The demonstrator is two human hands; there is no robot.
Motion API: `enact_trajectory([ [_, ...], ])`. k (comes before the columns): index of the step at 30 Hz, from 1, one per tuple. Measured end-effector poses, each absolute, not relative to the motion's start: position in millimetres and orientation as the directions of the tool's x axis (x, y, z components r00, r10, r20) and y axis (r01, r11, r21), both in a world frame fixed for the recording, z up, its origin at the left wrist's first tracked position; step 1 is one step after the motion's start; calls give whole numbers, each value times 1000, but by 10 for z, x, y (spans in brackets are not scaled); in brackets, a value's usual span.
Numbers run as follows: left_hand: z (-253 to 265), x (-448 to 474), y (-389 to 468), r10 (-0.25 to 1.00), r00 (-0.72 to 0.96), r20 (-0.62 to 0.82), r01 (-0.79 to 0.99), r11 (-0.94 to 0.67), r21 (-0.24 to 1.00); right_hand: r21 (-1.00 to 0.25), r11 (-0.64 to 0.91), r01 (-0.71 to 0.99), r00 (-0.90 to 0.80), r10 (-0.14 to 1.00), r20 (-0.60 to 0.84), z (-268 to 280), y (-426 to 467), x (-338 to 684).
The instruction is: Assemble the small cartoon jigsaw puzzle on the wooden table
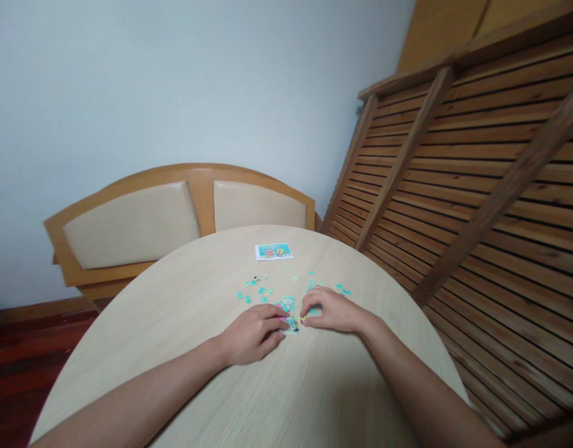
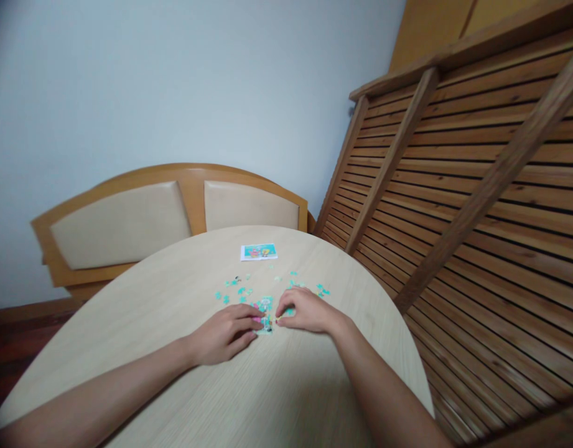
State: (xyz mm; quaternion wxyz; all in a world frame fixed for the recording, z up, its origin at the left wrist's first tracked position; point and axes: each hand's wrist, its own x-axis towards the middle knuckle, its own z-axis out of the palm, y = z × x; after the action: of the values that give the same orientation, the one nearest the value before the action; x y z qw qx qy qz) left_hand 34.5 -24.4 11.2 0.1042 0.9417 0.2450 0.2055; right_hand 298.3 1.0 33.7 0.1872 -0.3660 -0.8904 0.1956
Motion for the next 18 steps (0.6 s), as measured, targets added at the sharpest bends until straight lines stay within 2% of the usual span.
enact_trajectory([
  [18, 123, 352, -252, 485, 804, 344, 414, -872, 262, -473, 696, 541, -676, 694, 248, 262, 35, 2965],
])
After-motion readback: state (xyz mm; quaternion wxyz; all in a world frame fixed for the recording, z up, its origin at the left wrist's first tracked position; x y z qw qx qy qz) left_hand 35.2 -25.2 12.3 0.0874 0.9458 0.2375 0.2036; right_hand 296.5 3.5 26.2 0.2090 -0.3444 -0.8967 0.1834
